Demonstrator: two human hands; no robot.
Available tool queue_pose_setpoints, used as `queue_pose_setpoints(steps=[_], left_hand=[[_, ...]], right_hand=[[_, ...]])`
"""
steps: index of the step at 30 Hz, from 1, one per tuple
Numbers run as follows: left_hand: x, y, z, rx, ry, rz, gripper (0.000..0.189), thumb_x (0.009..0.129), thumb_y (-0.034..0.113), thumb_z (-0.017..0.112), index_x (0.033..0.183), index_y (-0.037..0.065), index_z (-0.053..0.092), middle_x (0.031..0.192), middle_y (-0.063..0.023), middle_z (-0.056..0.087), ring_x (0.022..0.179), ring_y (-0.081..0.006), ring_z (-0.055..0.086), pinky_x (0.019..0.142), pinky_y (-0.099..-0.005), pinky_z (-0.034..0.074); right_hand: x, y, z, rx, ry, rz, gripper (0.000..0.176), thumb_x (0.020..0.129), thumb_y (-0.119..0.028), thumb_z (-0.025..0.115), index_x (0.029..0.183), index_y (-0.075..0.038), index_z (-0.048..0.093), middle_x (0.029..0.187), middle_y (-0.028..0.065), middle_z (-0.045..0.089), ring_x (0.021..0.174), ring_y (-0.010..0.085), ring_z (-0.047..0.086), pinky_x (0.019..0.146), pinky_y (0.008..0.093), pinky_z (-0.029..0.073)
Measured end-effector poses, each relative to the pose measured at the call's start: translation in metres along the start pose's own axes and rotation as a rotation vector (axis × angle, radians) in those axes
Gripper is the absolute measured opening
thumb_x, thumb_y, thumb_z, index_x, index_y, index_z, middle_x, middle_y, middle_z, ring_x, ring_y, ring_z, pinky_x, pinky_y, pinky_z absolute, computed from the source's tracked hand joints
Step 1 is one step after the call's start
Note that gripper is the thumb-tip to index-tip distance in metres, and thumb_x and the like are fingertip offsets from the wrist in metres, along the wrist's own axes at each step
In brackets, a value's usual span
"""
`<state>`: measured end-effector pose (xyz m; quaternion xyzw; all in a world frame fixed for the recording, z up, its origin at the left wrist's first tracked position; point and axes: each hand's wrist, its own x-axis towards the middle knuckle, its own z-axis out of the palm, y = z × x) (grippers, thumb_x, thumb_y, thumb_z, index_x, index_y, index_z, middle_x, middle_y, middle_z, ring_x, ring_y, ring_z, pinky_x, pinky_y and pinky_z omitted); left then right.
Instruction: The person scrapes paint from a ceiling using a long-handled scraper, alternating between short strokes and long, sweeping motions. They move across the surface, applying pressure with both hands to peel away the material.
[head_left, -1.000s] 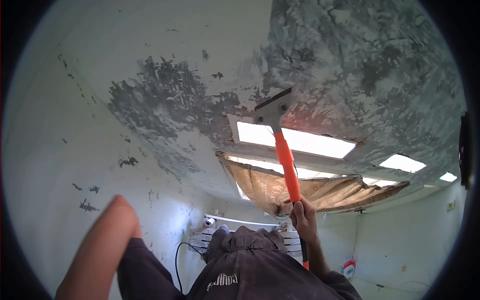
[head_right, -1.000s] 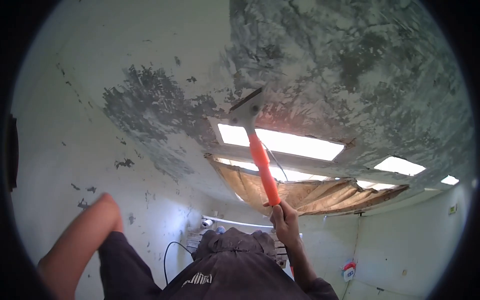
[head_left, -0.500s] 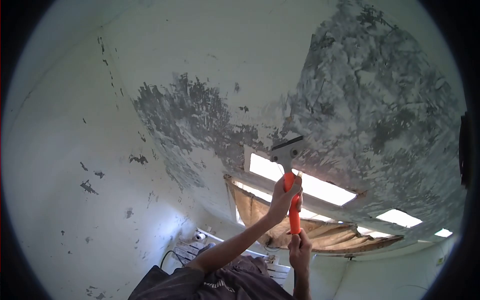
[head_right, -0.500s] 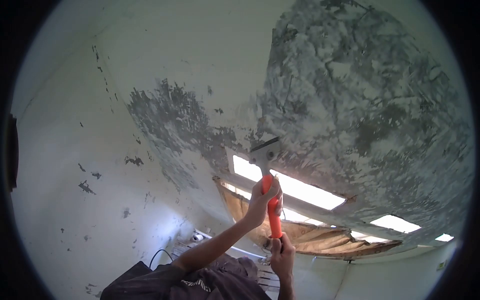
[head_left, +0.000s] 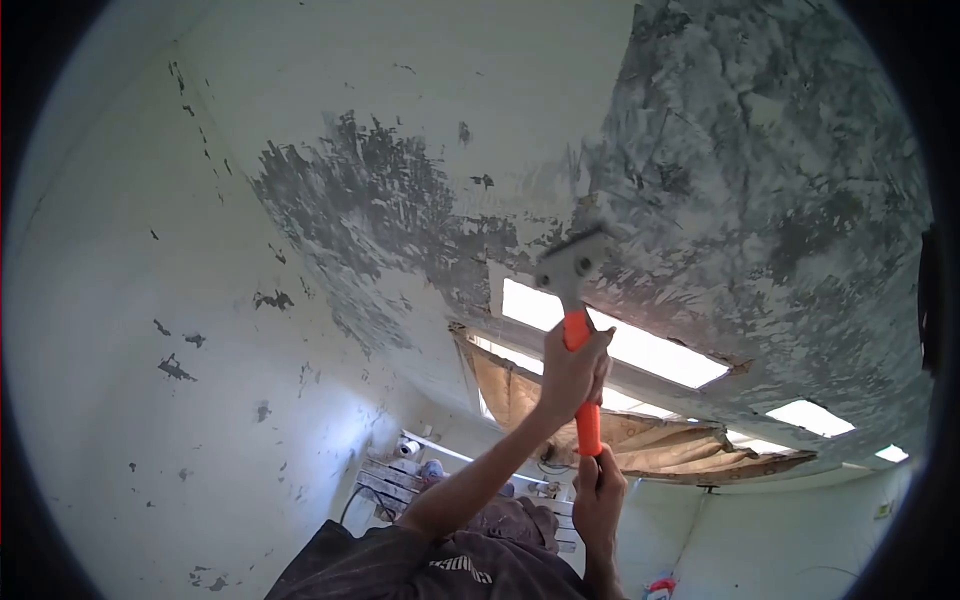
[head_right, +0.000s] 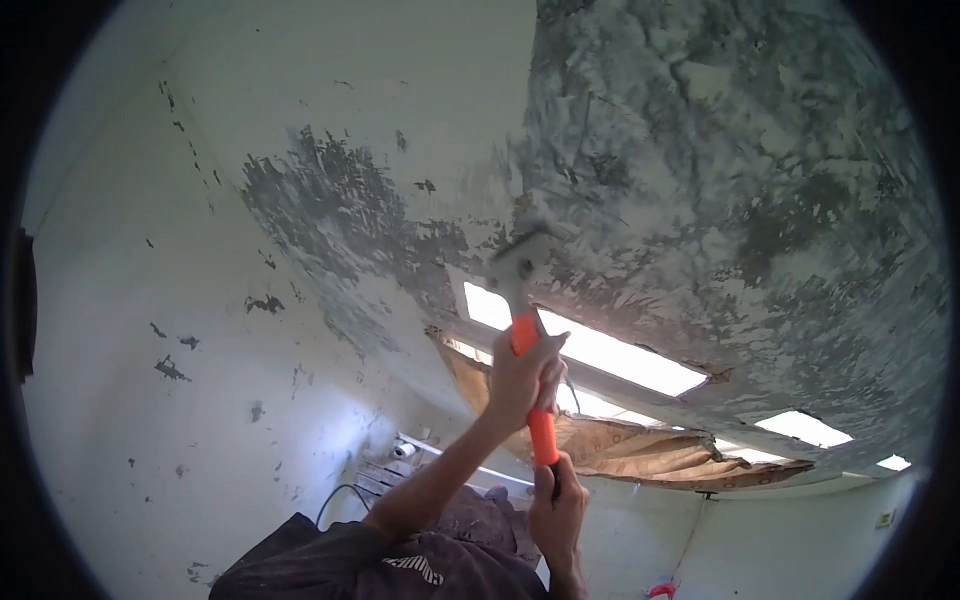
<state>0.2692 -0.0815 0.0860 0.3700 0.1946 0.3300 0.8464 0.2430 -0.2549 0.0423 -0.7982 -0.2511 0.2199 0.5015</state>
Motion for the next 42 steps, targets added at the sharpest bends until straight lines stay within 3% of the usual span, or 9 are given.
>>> queue_pose_setpoints(steps=[3,7,8,11,15,19,22,33,42], left_hand=[[0.000,0.000,-0.001,-0.025,-0.042,0.005,0.025,0.090,0.006,0.060,0.073,0.007,0.042,0.047,0.0007,0.040,0.029,-0.0099,0.037,0.026,-0.0255,0.032],[-0.003,0.014,-0.002,0.003,-0.033,-0.040,0.028,0.090,0.008,0.061,0.068,0.008,0.043,0.045,0.0016,0.037,0.028,-0.0100,0.037,0.026,-0.0261,0.032],[-0.002,0.011,-0.001,-0.006,-0.030,-0.071,0.027,0.090,0.008,0.061,0.069,0.009,0.043,0.045,0.0018,0.037,0.028,-0.0100,0.037,0.026,-0.0261,0.032],[-0.012,-0.004,0.002,-0.042,-0.155,-0.103,0.023,0.090,0.007,0.061,0.076,0.009,0.043,0.047,0.0016,0.039,0.029,-0.0095,0.037,0.026,-0.0258,0.033],[-0.005,0.022,0.007,-0.016,-0.058,-0.077,0.025,0.089,0.006,0.062,0.076,0.010,0.042,0.047,0.0022,0.037,0.027,-0.0098,0.034,0.025,-0.0260,0.031],[-0.011,-0.003,-0.003,-0.108,-0.098,-0.052,0.026,0.090,0.005,0.061,0.075,0.010,0.041,0.047,0.0021,0.037,0.027,-0.0101,0.034,0.024,-0.0260,0.029],[-0.007,-0.004,-0.013,-0.052,-0.103,-0.048,0.019,0.089,0.005,0.057,0.077,0.005,0.042,0.049,0.0007,0.041,0.029,-0.0089,0.037,0.025,-0.0245,0.031],[0.003,0.003,-0.021,-0.066,-0.081,-0.027,0.022,0.090,0.006,0.060,0.078,0.009,0.041,0.048,0.0007,0.038,0.028,-0.0105,0.035,0.025,-0.0252,0.030],[0.002,0.010,-0.024,-0.009,-0.074,0.024,0.024,0.089,0.007,0.063,0.074,0.009,0.044,0.048,0.0026,0.037,0.027,-0.0093,0.035,0.024,-0.0258,0.033]], right_hand=[[-0.007,0.005,0.000,0.127,-0.001,-0.002,0.018,0.097,-0.014,0.050,0.103,-0.001,0.061,0.059,-0.0001,0.048,0.053,0.0076,0.044,0.051,0.0286,0.037],[0.004,0.000,0.003,0.304,-0.091,0.075,0.015,0.097,-0.013,0.052,0.102,-0.002,0.061,0.066,-0.0005,0.051,0.055,0.0063,0.045,0.052,0.0239,0.037],[0.001,0.000,-0.008,0.382,-0.212,0.151,0.015,0.099,-0.012,0.049,0.106,-0.002,0.057,0.065,0.0002,0.051,0.056,0.0050,0.047,0.051,0.0215,0.038],[-0.002,0.027,-0.026,0.816,-0.555,0.018,0.025,0.103,-0.022,0.046,0.114,0.000,0.049,0.061,0.0003,0.049,0.043,0.0050,0.042,0.040,0.0209,0.032],[0.011,0.010,-0.011,0.799,-0.473,0.112,0.030,0.104,-0.027,0.046,0.111,0.001,0.051,0.053,-0.0020,0.041,0.036,0.0041,0.034,0.035,0.0210,0.025],[-0.002,0.013,-0.019,0.747,-0.464,0.147,0.029,0.104,-0.025,0.046,0.111,0.002,0.054,0.051,-0.0044,0.038,0.035,0.0030,0.031,0.035,0.0203,0.024],[0.003,0.012,-0.009,0.740,-0.461,0.155,0.028,0.104,-0.022,0.046,0.112,0.002,0.056,0.052,-0.0054,0.039,0.037,0.0018,0.034,0.036,0.0201,0.024],[0.013,0.009,0.002,0.561,-0.389,0.075,0.022,0.102,-0.016,0.046,0.106,0.001,0.059,0.056,-0.0081,0.040,0.044,-0.0003,0.035,0.040,0.0197,0.025],[0.011,0.005,0.008,0.595,-0.424,0.096,0.027,0.103,-0.021,0.046,0.105,0.002,0.060,0.057,-0.0077,0.042,0.046,0.0002,0.038,0.043,0.0191,0.028]])
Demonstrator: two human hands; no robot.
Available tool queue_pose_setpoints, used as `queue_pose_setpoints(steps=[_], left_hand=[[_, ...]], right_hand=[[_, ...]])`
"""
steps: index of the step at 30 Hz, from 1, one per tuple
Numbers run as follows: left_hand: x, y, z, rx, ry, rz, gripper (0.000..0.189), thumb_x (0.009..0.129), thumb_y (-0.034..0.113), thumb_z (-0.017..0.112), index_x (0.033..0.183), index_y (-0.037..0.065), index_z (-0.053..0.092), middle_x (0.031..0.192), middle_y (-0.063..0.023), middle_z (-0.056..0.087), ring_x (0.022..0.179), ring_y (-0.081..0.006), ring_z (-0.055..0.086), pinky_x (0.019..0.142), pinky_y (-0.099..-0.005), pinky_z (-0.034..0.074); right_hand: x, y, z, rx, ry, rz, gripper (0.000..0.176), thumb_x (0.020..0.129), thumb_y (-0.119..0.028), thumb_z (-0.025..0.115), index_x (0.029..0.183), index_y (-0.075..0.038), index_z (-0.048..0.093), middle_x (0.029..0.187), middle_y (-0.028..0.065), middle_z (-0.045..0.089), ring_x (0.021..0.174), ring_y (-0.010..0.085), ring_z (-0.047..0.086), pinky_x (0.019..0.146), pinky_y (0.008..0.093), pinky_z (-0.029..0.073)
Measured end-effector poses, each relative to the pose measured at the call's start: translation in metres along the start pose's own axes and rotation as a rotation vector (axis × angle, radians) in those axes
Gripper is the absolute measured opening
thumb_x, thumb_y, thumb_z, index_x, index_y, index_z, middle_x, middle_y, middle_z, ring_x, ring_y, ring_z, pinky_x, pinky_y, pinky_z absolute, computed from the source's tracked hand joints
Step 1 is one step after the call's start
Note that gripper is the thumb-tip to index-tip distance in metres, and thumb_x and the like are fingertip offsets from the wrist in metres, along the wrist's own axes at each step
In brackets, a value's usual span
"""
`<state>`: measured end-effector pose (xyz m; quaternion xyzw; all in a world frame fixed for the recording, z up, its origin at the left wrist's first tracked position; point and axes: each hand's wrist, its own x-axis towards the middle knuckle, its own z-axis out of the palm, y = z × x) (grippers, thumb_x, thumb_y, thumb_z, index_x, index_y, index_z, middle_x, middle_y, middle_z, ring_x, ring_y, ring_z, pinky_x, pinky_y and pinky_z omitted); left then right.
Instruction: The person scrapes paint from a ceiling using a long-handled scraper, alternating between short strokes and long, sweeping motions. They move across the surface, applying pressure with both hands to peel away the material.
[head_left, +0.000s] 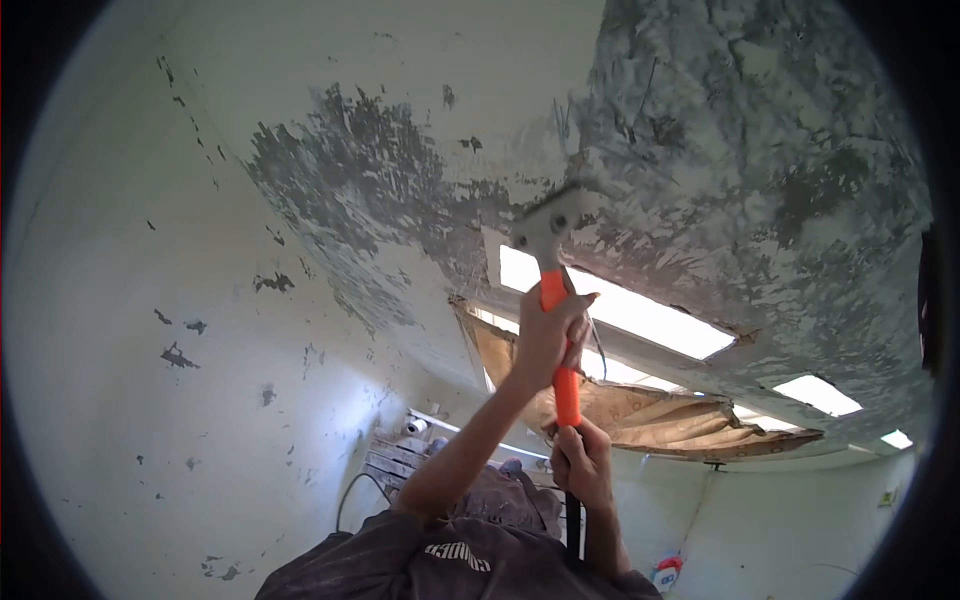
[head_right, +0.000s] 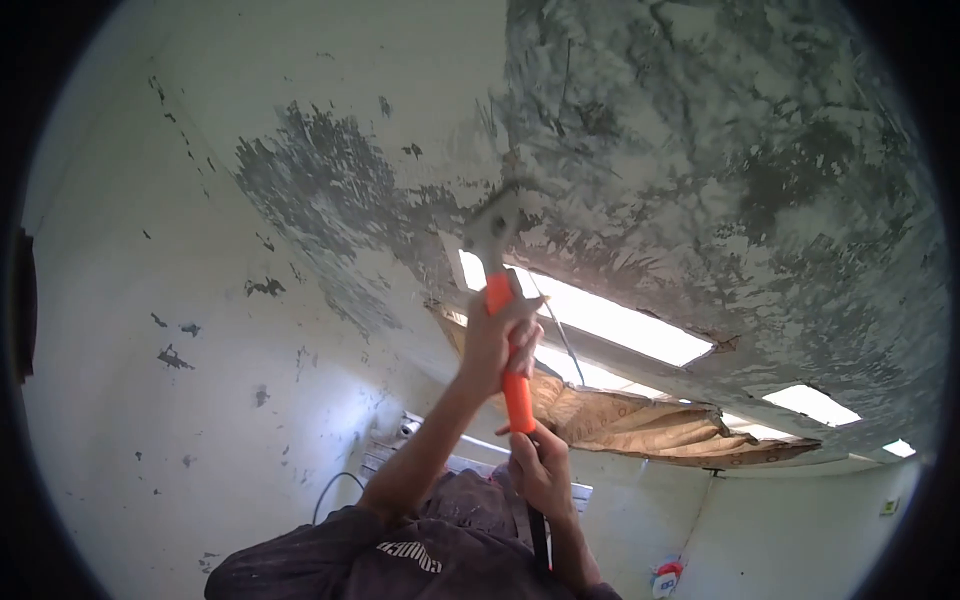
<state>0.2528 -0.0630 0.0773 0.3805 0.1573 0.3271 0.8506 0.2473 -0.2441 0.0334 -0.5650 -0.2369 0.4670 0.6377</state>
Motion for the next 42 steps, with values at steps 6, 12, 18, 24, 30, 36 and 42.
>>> queue_pose_setpoints(steps=[6,12,18,24,30,36,42], left_hand=[[-0.001,-0.007,0.001,0.026,-0.028,-0.029,0.024,0.089,0.007,0.064,0.076,0.009,0.044,0.048,0.0013,0.039,0.027,-0.0108,0.038,0.024,-0.0256,0.033],[-0.012,-0.042,0.036,0.106,-0.052,-0.104,0.018,0.090,0.004,0.058,0.080,0.006,0.042,0.048,-0.0017,0.044,0.029,-0.0100,0.041,0.026,-0.0253,0.033],[-0.015,-0.048,0.039,0.042,-0.067,-0.082,0.023,0.090,0.005,0.060,0.078,0.007,0.041,0.048,-0.0010,0.044,0.029,-0.0094,0.040,0.026,-0.0244,0.032],[-0.001,-0.010,0.047,0.092,-0.049,-0.022,0.026,0.092,0.009,0.061,0.073,0.007,0.042,0.045,0.0000,0.040,0.028,-0.0103,0.039,0.025,-0.0247,0.033],[-0.010,-0.041,0.046,0.033,-0.031,-0.061,0.027,0.091,0.006,0.061,0.073,0.007,0.041,0.046,0.0006,0.041,0.028,-0.0093,0.038,0.025,-0.0243,0.031],[-0.014,-0.047,0.059,0.097,-0.062,-0.085,0.023,0.091,0.006,0.060,0.078,0.007,0.041,0.046,0.0004,0.041,0.028,-0.0084,0.039,0.026,-0.0239,0.032],[-0.015,-0.047,0.055,0.097,-0.088,-0.084,0.024,0.090,0.007,0.061,0.075,0.006,0.042,0.046,-0.0003,0.043,0.027,-0.0100,0.039,0.026,-0.0246,0.033]], right_hand=[[0.003,0.021,-0.004,0.068,-0.004,-0.079,0.034,0.104,-0.029,0.048,0.105,0.004,0.058,0.052,-0.0039,0.043,0.037,0.0027,0.035,0.034,0.0206,0.023],[-0.025,0.023,-0.036,0.149,0.077,-0.057,0.033,0.104,-0.025,0.046,0.104,0.004,0.061,0.053,-0.0062,0.043,0.041,0.0012,0.036,0.040,0.0187,0.027],[-0.031,0.020,-0.048,0.103,0.082,-0.049,0.033,0.104,-0.024,0.046,0.103,0.005,0.061,0.053,-0.0060,0.043,0.040,0.0007,0.036,0.039,0.0189,0.025],[-0.008,-0.001,-0.036,0.032,0.050,-0.082,0.033,0.103,-0.025,0.047,0.102,0.004,0.063,0.054,-0.0069,0.042,0.044,0.0001,0.038,0.043,0.0189,0.027],[-0.022,0.020,-0.056,-0.014,0.050,-0.126,0.042,0.104,-0.034,0.048,0.098,0.006,0.059,0.051,-0.0037,0.045,0.039,0.0022,0.037,0.036,0.0204,0.026],[-0.032,0.023,-0.058,0.053,0.081,-0.141,0.044,0.103,-0.035,0.049,0.098,0.007,0.058,0.048,-0.0040,0.042,0.035,0.0023,0.034,0.033,0.0211,0.024],[-0.032,0.019,-0.055,0.028,0.128,-0.130,0.045,0.103,-0.036,0.049,0.099,0.008,0.059,0.049,-0.0047,0.042,0.036,0.0015,0.035,0.034,0.0206,0.024]])
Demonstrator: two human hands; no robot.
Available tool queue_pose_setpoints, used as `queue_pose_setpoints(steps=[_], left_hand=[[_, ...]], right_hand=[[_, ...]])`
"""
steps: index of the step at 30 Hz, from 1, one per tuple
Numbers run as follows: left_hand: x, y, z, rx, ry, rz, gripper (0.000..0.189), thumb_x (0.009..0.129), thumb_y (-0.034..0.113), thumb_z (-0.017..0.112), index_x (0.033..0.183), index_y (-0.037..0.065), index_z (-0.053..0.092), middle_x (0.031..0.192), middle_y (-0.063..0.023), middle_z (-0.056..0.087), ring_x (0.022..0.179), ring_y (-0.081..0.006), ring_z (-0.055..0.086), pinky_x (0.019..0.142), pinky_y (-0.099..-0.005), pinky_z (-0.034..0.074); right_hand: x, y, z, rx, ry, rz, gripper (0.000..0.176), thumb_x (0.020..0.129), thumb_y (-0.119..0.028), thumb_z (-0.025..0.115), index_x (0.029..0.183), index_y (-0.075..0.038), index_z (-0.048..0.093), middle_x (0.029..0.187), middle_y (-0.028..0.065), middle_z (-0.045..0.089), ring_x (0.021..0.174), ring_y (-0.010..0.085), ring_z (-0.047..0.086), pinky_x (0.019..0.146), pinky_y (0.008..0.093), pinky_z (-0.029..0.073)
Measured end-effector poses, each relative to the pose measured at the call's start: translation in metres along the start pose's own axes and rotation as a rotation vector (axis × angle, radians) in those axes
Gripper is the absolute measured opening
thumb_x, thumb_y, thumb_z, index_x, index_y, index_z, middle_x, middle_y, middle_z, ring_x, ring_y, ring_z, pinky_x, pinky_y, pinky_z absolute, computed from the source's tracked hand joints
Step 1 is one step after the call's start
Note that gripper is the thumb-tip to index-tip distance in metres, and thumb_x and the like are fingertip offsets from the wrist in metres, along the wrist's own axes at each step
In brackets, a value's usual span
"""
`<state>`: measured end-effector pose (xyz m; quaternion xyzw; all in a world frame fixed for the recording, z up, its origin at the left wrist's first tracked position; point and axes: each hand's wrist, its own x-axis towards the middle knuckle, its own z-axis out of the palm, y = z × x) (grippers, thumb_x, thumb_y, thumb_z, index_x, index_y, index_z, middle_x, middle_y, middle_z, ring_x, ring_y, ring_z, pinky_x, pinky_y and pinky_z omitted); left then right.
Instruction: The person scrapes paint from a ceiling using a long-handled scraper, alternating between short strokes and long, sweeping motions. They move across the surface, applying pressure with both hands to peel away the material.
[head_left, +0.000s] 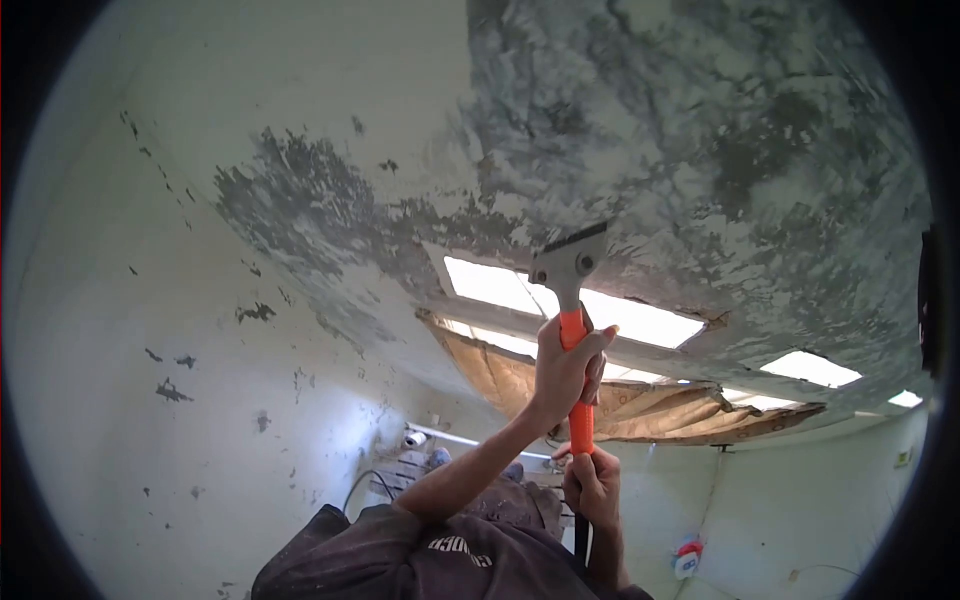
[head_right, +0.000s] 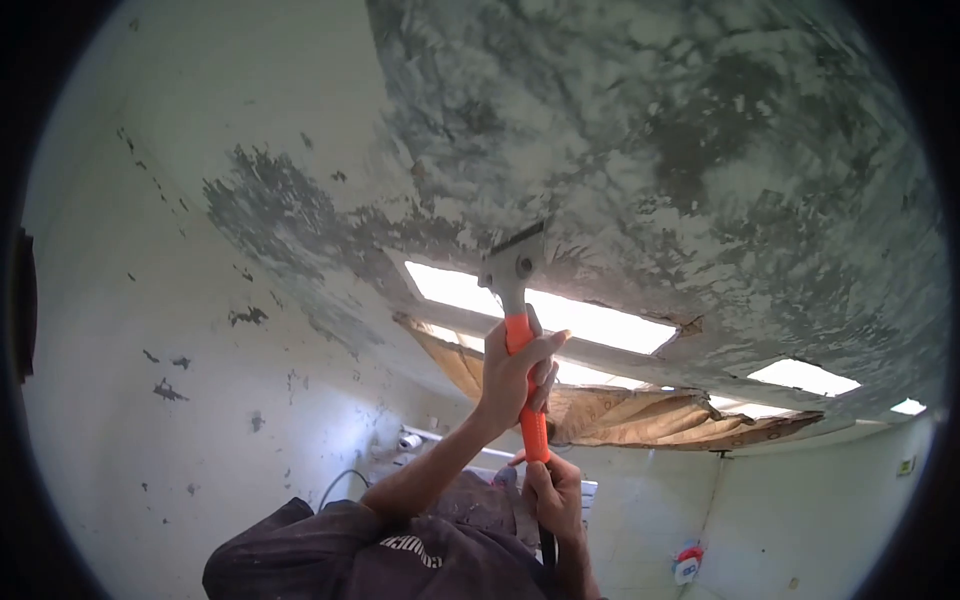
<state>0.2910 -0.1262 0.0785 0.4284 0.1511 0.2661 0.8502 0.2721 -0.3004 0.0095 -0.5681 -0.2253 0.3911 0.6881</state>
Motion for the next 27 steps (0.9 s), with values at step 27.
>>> queue_pose_setpoints(steps=[27], left_hand=[[0.001,0.047,0.008,-0.024,0.010,0.017,0.024,0.088,0.007,0.062,0.075,0.008,0.042,0.049,-0.0009,0.041,0.027,-0.0132,0.039,0.025,-0.0273,0.033]], right_hand=[[0.006,-0.054,0.029,-0.085,-0.022,0.083,0.030,0.102,-0.023,0.049,0.093,0.002,0.064,0.054,-0.0072,0.043,0.046,0.0003,0.039,0.043,0.0202,0.027]])
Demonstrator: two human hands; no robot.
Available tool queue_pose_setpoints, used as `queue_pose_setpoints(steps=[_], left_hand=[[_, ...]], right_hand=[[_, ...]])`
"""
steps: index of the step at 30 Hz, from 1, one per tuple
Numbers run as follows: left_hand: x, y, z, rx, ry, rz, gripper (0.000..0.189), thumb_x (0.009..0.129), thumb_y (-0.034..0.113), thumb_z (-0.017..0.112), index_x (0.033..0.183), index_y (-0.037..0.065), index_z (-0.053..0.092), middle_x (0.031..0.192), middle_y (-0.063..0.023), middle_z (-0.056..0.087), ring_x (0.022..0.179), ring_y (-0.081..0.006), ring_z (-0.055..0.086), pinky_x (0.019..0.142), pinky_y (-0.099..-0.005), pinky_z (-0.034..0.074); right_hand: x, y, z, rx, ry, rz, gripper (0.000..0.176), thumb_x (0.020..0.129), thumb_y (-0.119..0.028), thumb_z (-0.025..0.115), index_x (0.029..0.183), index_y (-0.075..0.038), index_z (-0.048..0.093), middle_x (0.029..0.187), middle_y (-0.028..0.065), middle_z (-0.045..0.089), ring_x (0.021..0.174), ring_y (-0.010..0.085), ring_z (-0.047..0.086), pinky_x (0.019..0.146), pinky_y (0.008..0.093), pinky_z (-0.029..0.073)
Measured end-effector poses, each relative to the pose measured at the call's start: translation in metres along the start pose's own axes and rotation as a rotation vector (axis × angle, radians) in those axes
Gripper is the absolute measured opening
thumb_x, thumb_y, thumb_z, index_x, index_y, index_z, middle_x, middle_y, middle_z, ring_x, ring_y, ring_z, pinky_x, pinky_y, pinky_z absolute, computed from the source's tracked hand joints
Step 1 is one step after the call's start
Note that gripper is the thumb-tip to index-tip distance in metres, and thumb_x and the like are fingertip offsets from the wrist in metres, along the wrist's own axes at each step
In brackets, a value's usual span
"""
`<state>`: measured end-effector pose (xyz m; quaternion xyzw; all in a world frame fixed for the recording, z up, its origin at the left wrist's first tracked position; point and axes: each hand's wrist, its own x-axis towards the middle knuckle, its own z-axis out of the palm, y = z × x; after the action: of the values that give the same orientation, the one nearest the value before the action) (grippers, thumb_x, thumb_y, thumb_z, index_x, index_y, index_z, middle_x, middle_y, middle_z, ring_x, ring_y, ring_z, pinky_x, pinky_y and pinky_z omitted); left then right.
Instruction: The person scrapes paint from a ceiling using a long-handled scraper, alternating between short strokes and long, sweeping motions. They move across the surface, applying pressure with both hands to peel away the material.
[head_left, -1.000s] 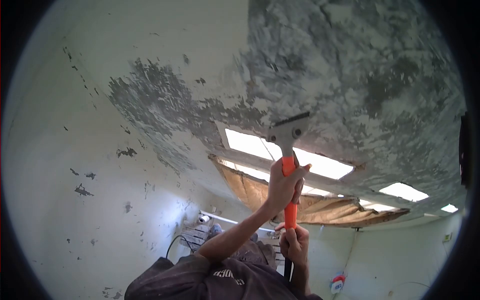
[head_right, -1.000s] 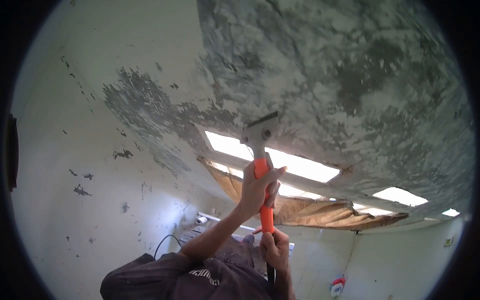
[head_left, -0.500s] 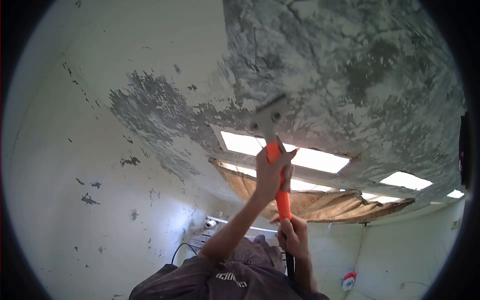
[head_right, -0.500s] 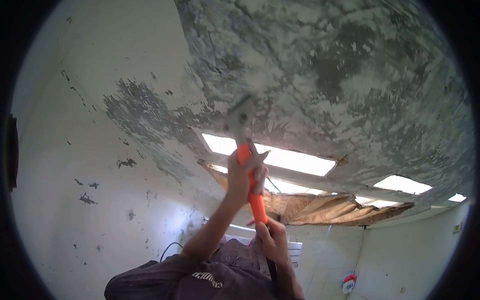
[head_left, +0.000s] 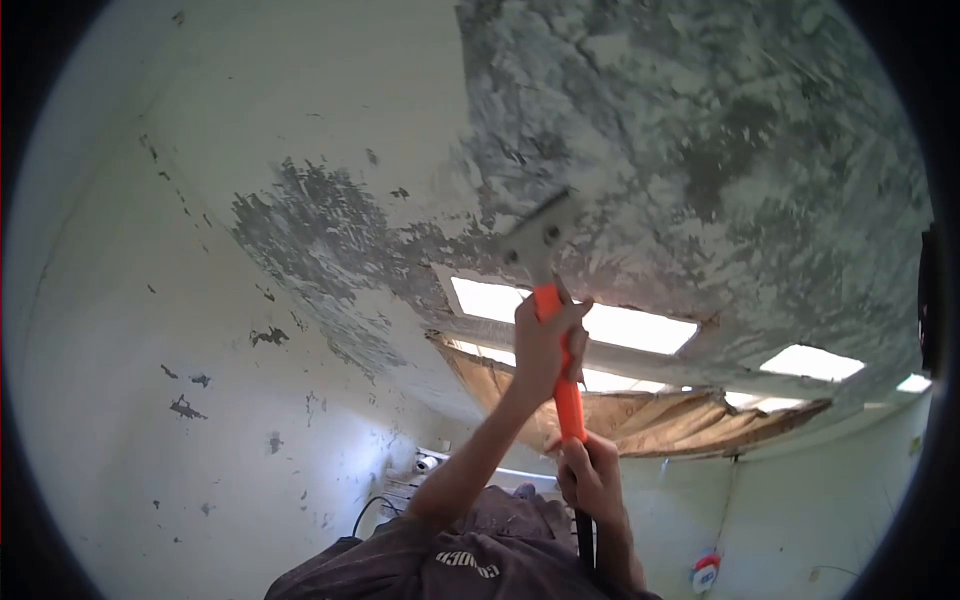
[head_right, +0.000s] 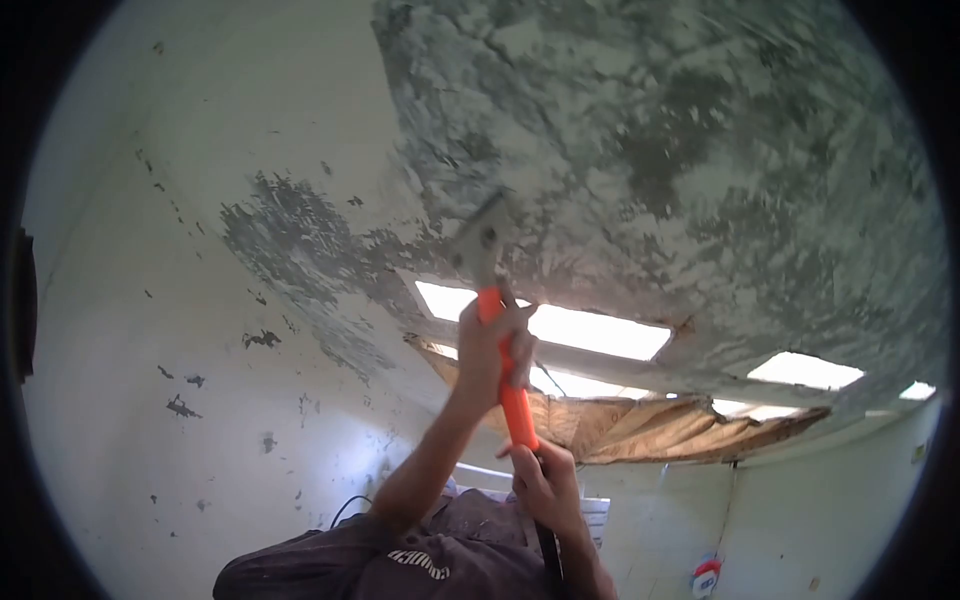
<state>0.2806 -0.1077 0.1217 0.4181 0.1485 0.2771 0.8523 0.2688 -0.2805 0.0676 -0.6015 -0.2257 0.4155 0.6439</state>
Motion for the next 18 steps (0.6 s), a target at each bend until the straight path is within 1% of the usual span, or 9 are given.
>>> queue_pose_setpoints(steps=[3,5,8,9,11,13,15,17,18], left_hand=[[0.002,-0.011,-0.004,-0.005,0.026,0.003,0.022,0.086,0.005,0.063,0.079,0.010,0.042,0.049,-0.0005,0.040,0.027,-0.0131,0.038,0.025,-0.0270,0.032],[-0.008,-0.018,0.007,0.013,-0.030,-0.027,0.020,0.087,0.006,0.061,0.081,0.007,0.042,0.049,-0.0027,0.042,0.027,-0.0145,0.039,0.025,-0.0272,0.029],[0.001,0.005,0.004,-0.022,-0.021,0.026,0.022,0.088,0.006,0.062,0.080,0.008,0.041,0.048,-0.0021,0.042,0.027,-0.0143,0.039,0.025,-0.0279,0.030],[0.001,0.012,0.003,-0.058,-0.053,0.041,0.022,0.088,0.006,0.062,0.079,0.008,0.041,0.048,-0.0020,0.042,0.027,-0.0143,0.039,0.024,-0.0282,0.030],[-0.005,0.003,0.010,-0.034,0.040,-0.004,0.023,0.088,0.006,0.063,0.078,0.008,0.042,0.048,-0.0021,0.042,0.027,-0.0145,0.038,0.024,-0.0283,0.031],[-0.006,-0.005,0.009,-0.011,-0.076,-0.007,0.022,0.088,0.006,0.063,0.081,0.008,0.042,0.049,-0.0031,0.043,0.027,-0.0145,0.038,0.024,-0.0283,0.030],[-0.001,0.001,0.004,-0.022,0.004,0.025,0.024,0.088,0.007,0.063,0.079,0.008,0.041,0.048,-0.0022,0.042,0.027,-0.0142,0.038,0.025,-0.0282,0.031],[0.001,0.011,0.000,-0.058,-0.048,0.043,0.024,0.088,0.007,0.063,0.077,0.008,0.041,0.047,-0.0017,0.041,0.027,-0.0139,0.038,0.025,-0.0279,0.031],[-0.003,0.004,0.000,-0.046,-0.009,0.021,0.023,0.088,0.007,0.063,0.077,0.008,0.042,0.048,-0.0018,0.042,0.027,-0.0138,0.038,0.025,-0.0274,0.031]], right_hand=[[-0.006,0.012,0.000,0.061,0.037,0.020,0.029,0.102,-0.022,0.049,0.093,0.001,0.064,0.054,-0.0075,0.043,0.046,0.0002,0.040,0.043,0.0204,0.027],[-0.011,0.007,-0.001,0.096,0.042,0.028,0.029,0.102,-0.022,0.050,0.093,0.001,0.064,0.054,-0.0071,0.043,0.046,0.0005,0.040,0.043,0.0209,0.028],[-0.004,-0.004,0.007,-0.048,0.021,-0.068,0.034,0.103,-0.027,0.047,0.092,0.002,0.059,0.050,-0.0041,0.043,0.036,0.0027,0.036,0.033,0.0206,0.026],[-0.013,-0.003,0.006,-0.047,0.026,-0.055,0.034,0.103,-0.027,0.047,0.092,0.002,0.059,0.050,-0.0041,0.043,0.036,0.0027,0.036,0.033,0.0206,0.026],[-0.015,-0.007,0.008,0.060,0.081,0.049,0.027,0.100,-0.020,0.051,0.089,0.001,0.064,0.055,-0.0063,0.044,0.045,0.0009,0.040,0.042,0.0213,0.029],[-0.009,-0.011,0.009,0.033,0.059,0.008,0.027,0.100,-0.020,0.052,0.089,0.001,0.064,0.055,-0.0064,0.044,0.046,0.0008,0.040,0.043,0.0211,0.029],[-0.013,-0.006,0.009,0.004,0.057,-0.023,0.026,0.100,-0.020,0.053,0.089,0.001,0.064,0.055,-0.0066,0.044,0.048,0.0004,0.040,0.043,0.0208,0.028],[-0.014,-0.005,0.015,-0.030,0.072,-0.021,0.026,0.100,-0.020,0.052,0.090,0.001,0.064,0.056,-0.0068,0.044,0.048,0.0005,0.039,0.043,0.0209,0.029],[-0.016,0.002,0.011,-0.005,0.062,-0.011,0.030,0.101,-0.024,0.050,0.091,0.001,0.062,0.053,-0.0058,0.044,0.042,0.0012,0.038,0.038,0.0209,0.027]])
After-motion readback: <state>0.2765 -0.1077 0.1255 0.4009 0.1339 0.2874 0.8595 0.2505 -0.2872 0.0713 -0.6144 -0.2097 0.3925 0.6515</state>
